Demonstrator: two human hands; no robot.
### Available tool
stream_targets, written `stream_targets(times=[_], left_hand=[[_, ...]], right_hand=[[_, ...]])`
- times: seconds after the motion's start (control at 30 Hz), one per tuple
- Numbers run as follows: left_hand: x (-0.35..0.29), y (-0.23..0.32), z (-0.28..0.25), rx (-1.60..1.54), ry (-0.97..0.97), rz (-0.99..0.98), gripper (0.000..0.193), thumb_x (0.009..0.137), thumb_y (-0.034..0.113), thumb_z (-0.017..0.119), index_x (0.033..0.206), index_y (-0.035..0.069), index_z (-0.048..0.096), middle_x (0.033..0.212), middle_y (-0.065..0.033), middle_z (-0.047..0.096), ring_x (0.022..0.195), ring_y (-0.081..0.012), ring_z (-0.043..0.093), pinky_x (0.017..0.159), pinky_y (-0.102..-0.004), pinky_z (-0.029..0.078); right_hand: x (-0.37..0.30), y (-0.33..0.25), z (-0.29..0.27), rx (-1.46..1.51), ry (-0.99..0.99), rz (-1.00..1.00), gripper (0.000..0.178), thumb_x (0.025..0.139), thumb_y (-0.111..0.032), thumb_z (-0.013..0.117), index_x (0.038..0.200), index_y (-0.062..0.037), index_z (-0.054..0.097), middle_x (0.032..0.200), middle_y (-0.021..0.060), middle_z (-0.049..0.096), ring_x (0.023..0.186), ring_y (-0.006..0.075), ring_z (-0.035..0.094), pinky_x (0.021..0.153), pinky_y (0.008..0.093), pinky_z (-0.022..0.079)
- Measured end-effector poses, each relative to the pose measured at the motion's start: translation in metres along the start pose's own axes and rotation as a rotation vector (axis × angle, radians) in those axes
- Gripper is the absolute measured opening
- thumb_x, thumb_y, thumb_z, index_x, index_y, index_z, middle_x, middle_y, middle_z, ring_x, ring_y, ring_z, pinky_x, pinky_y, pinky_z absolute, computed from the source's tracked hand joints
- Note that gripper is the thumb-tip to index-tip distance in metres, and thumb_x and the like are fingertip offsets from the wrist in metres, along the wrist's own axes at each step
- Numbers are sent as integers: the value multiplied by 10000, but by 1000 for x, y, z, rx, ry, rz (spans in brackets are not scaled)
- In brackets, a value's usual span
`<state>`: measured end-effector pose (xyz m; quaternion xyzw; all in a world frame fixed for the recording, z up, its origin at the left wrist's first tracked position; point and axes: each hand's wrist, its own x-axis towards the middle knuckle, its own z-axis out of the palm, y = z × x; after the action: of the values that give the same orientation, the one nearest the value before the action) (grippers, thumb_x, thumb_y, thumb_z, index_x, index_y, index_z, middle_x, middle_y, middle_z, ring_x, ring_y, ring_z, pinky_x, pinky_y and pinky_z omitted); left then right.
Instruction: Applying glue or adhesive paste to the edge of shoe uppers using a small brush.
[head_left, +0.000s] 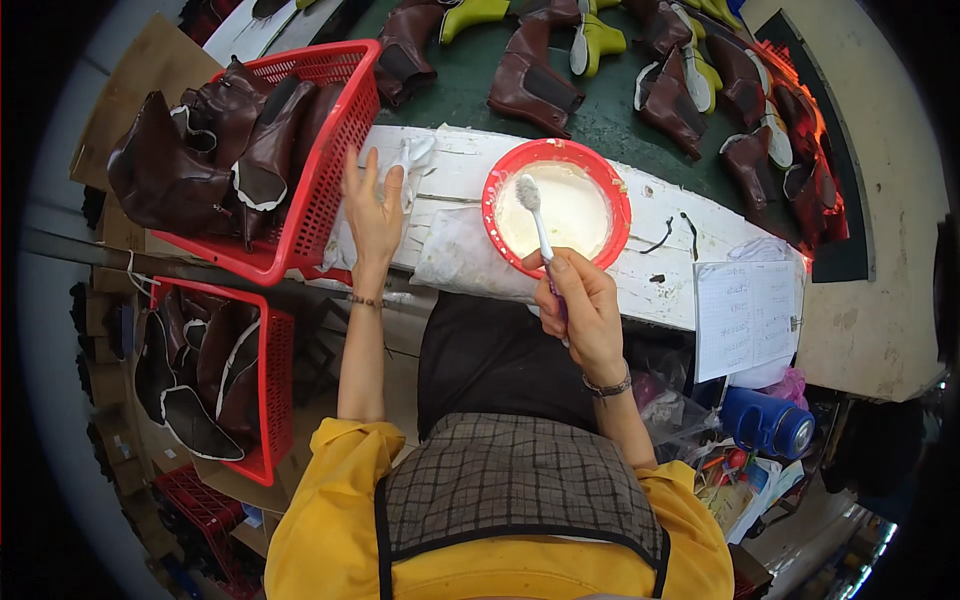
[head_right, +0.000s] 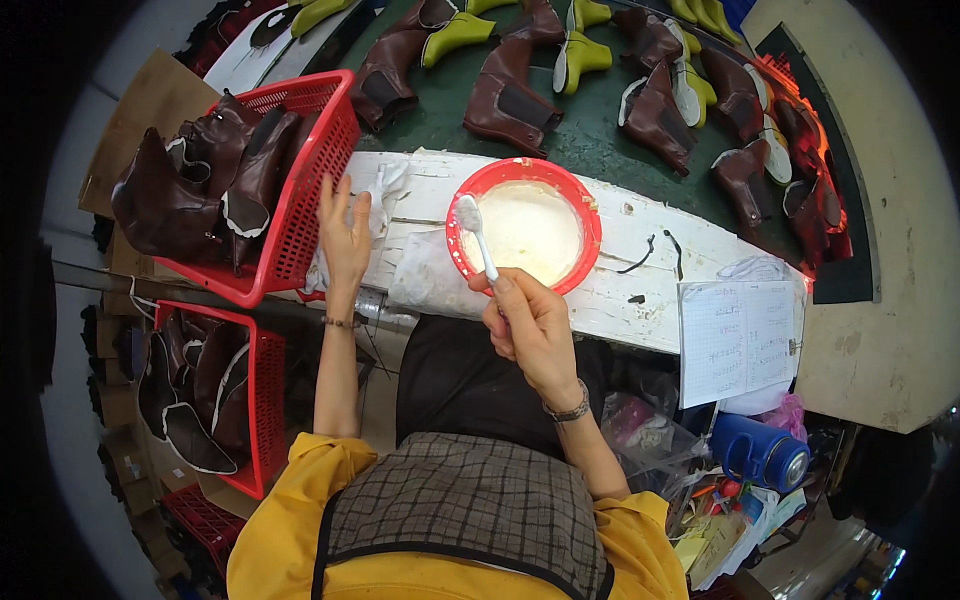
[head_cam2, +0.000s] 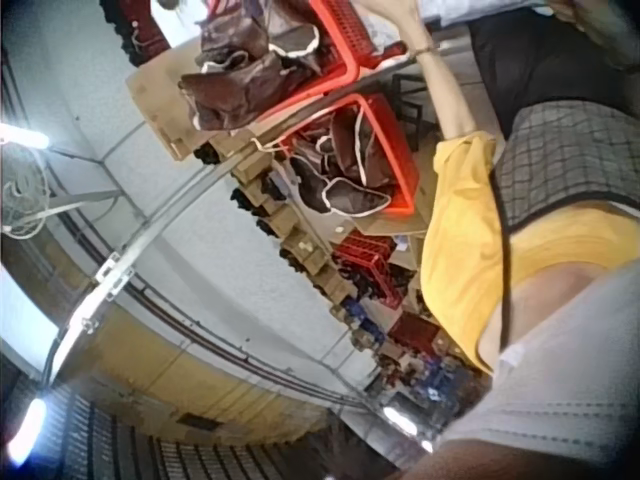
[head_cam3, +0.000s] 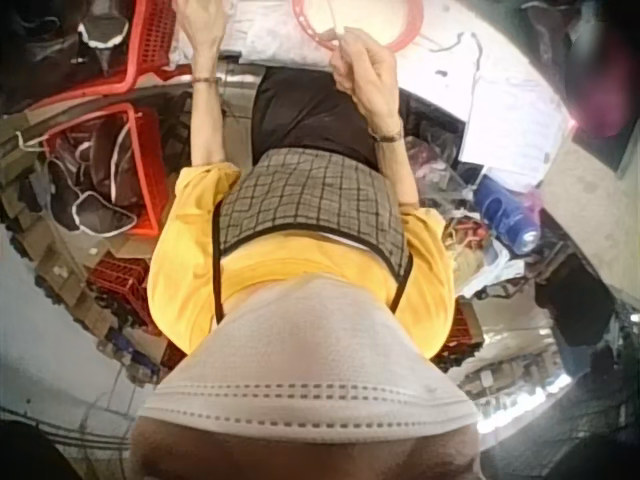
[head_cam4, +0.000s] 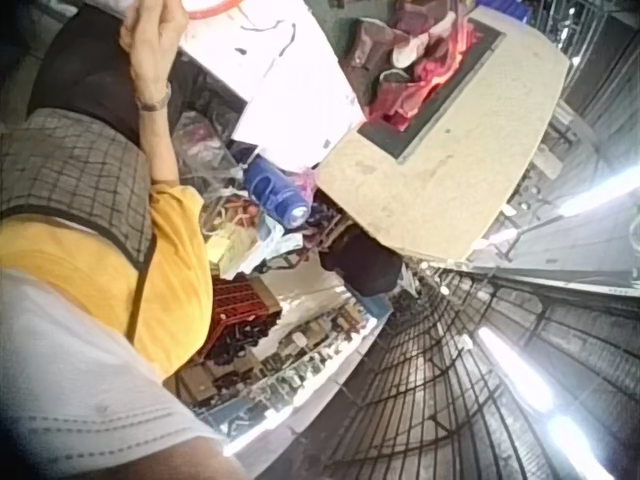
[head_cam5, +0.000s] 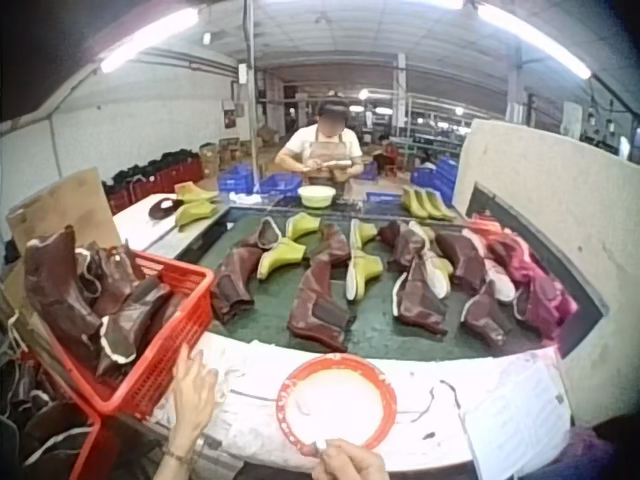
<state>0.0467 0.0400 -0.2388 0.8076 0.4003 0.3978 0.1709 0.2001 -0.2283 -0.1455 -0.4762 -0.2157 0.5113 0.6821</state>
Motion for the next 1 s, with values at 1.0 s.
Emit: stream_targets(times=[1.0], left_hand=[[-2, 158, -60, -410, -295, 115, 65, 771, 13, 778, 801, -2, 722, 737, -38, 682, 707, -120, 597, 732, -279, 451]], right_hand=[[-9, -5, 16, -530, 95, -184, 223, 1095, -157, 531, 1099, -17, 705, 582, -60, 421, 525, 20, 381, 487, 230, 277]])
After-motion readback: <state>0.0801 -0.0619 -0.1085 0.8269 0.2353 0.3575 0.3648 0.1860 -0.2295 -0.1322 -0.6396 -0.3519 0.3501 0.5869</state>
